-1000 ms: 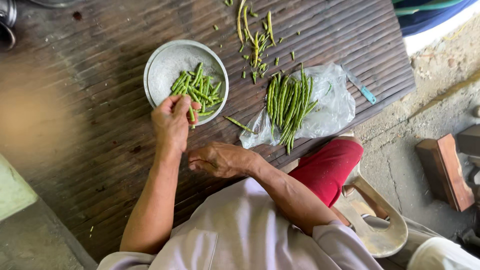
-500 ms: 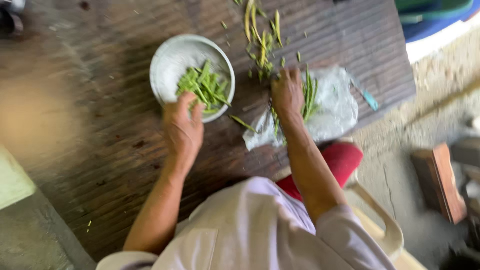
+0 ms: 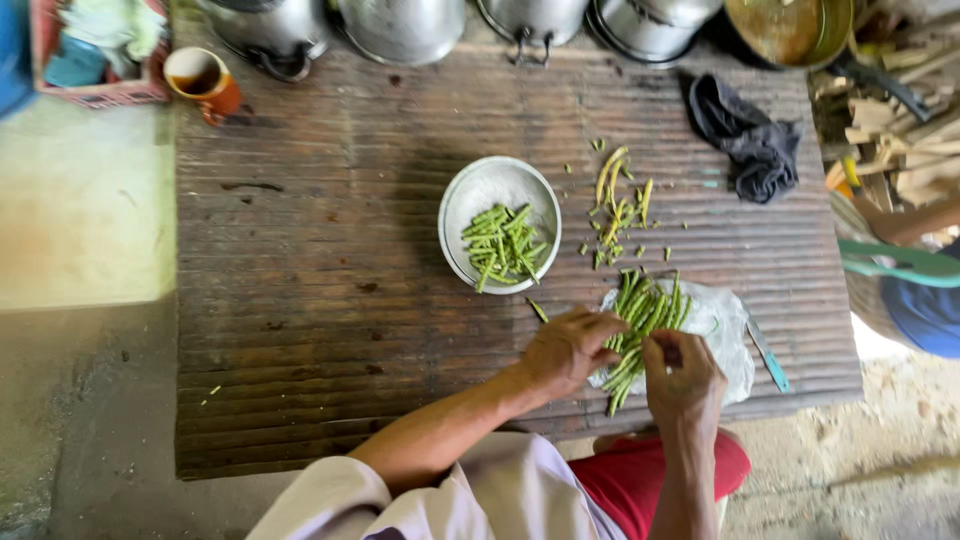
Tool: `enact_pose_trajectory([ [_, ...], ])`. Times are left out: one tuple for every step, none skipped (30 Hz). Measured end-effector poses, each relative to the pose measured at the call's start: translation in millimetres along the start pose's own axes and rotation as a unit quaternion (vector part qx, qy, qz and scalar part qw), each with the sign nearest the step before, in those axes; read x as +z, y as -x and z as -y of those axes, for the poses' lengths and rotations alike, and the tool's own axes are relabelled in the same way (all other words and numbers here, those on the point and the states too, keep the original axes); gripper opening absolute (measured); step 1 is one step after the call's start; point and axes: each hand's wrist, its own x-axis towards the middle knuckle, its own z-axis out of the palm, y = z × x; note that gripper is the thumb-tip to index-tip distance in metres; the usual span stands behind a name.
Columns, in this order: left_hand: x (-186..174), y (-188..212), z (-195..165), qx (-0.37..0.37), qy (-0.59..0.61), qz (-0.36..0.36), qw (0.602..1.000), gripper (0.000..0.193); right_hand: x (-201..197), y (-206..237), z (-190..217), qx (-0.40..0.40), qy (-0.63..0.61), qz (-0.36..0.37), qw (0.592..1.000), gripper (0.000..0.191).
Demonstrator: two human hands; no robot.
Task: The person snaps the ends off long green beans by hand and places the trimmed pieces into a metal bowl. They continue this process with a pile of beans on a wooden table while another person works nearby.
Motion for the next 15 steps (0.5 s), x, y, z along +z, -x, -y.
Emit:
enact_pose_trajectory([
  [1.6,-0.3,-4.5,-0.017,-0.018,0.03,0.999,0.028,-3.3,8.1,6.7,-0.006,-0.012,-0.002,1.0,0.013],
  [2.1,0.6,-8.3,-0.038,-0.033,0.06,0.997,0.022,-6.8,15.2,12.5,-0.01,-0.021,-0.001,1.0,0.014],
  [1.2,2.5,-10.4,-0.059,-0.048,0.088,0.993,0.018,-8.2,19.7,17.0,-0.005,-0.027,0.002,1.0,0.014],
  [-0.4,5.6,-11.5,-0.038,-0.06,0.084,0.994,0.015,-8.6,23.1,20.4,0.0,-0.034,0.006,0.999,0.014],
  [-2.5,9.4,-10.9,-0.015,-0.072,0.082,0.994,0.013,-8.6,25.6,22.6,0.005,-0.041,0.007,0.999,0.014],
  [-3.8,12.7,-8.8,0.01,-0.086,0.08,0.993,0.011,-8.1,27.3,23.3,-0.013,-0.036,0.015,0.999,0.014],
  [-4.6,16.8,-6.3,0.027,-0.125,0.068,0.989,0.009,-6.7,29.0,23.4,-0.031,-0.031,0.022,0.999,0.015],
  [-4.0,20.3,-3.0,0.044,-0.163,0.057,0.984,0.007,-4.4,29.8,22.5,-0.048,-0.025,0.028,0.998,0.015],
  [-2.6,23.8,0.2,0.058,-0.2,0.047,0.977,0.006,-0.7,30.8,21.4,-0.066,0.0,0.035,0.997,0.013],
  [0.8,26.9,3.0,0.05,-0.235,0.069,0.968,0.007,3.4,32.0,19.7,-0.079,0.026,0.048,0.995,0.012],
  [4.7,29.3,5.9,0.04,-0.266,0.095,0.958,0.008,7.5,34.3,17.7,-0.088,0.054,0.063,0.993,0.011],
  [9.2,31.4,8.0,0.031,-0.296,0.121,0.947,0.009,11.5,37.0,15.6,-0.075,0.055,0.08,0.992,0.011],
  [13.0,32.7,11.4,0.038,-0.301,0.125,0.945,0.012,17.8,36.5,13.0,-0.066,0.057,0.095,0.992,0.011],
  [15.3,34.0,15.2,0.044,-0.307,0.127,0.942,0.015,23.3,35.6,10.3,-0.06,0.058,0.11,0.99,0.011],
  [17.5,36.0,18.5,0.049,-0.312,0.129,0.94,0.018,26.9,35.7,6.8,-0.075,0.053,0.124,0.988,0.01],
])
